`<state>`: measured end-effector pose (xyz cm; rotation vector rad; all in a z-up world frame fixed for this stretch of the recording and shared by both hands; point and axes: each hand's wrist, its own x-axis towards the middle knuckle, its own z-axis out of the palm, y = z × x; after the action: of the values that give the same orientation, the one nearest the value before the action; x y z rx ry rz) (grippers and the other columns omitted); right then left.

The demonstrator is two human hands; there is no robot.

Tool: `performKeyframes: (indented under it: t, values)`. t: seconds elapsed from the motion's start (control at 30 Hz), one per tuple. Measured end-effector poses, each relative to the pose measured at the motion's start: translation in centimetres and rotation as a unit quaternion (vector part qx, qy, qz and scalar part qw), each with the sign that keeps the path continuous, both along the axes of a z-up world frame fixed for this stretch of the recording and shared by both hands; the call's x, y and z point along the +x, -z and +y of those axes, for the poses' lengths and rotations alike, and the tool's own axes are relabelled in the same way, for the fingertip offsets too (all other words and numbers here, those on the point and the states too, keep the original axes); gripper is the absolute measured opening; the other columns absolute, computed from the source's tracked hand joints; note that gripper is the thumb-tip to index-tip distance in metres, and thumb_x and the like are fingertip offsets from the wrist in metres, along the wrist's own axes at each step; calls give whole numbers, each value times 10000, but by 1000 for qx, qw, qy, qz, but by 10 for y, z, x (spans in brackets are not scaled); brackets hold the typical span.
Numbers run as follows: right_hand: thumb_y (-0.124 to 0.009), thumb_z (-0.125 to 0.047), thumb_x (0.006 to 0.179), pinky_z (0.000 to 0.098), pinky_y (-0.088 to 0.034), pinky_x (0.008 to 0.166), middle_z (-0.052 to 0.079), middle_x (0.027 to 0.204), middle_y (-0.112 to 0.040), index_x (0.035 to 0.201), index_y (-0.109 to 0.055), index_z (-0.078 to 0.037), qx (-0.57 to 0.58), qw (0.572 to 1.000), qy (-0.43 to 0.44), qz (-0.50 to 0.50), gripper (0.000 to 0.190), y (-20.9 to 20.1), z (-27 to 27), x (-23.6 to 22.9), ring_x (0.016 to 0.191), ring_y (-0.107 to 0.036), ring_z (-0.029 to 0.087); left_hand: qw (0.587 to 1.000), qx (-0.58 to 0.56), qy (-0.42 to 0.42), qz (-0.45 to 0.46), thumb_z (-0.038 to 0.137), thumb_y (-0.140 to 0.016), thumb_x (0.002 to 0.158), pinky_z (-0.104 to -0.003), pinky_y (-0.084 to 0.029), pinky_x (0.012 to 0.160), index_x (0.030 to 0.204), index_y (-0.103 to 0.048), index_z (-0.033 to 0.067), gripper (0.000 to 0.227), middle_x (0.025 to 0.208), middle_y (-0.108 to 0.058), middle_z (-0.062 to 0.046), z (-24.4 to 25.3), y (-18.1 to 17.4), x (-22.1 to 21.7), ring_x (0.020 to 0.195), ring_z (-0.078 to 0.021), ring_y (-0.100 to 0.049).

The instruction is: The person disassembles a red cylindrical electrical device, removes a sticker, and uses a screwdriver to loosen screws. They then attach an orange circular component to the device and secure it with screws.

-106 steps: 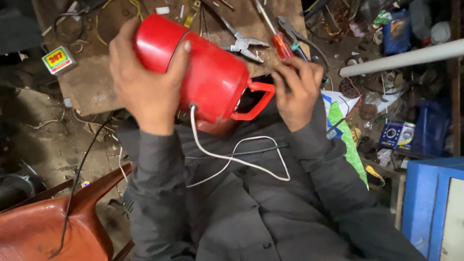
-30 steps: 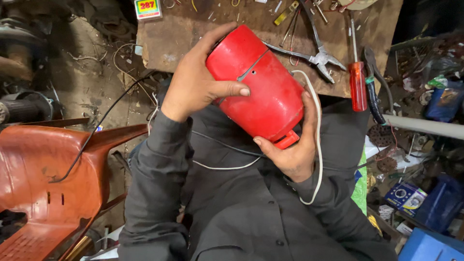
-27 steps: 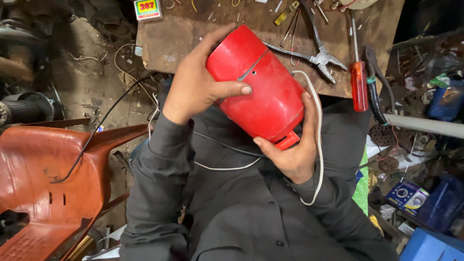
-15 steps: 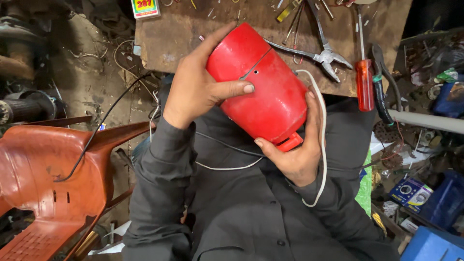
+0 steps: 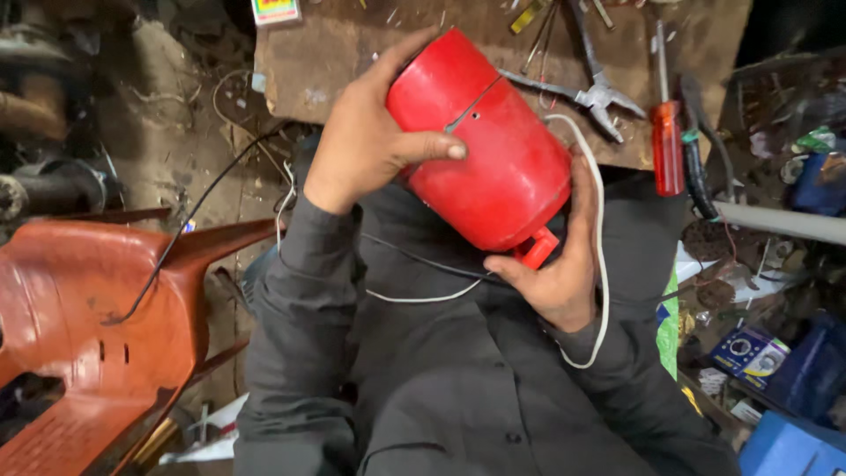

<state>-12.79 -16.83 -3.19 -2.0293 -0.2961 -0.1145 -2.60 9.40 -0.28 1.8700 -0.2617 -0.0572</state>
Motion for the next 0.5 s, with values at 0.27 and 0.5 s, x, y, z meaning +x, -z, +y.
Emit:
performKeyframes:
  t: [0.27, 0.5]
  values:
    - [-829, -434, 915, 446, -366, 1265, 220, 1735, -256, 1661, -157, 30, 193, 975, -61, 93, 1106, 8, -27, -17, 1610, -355, 333, 1000, -31, 2, 0, 234, -1009, 718, -355, -563, 1083, 1515, -507, 40, 962, 1363, -707, -129, -1, 5, 0, 1244, -219, -695]
    - [-772, -360, 975, 369, -534, 1076, 181, 1274, -713, 1343, -614, 40, 71, 995, 53, -39, 566, 22, -43, -28, 1189, -700, 263, 998, -62, -22, 8, 219, -985, 712, -348, -575, 1078, 1470, -565, 42, 884, 1335, -719, -114, -6, 7, -1, 1215, -208, -698]
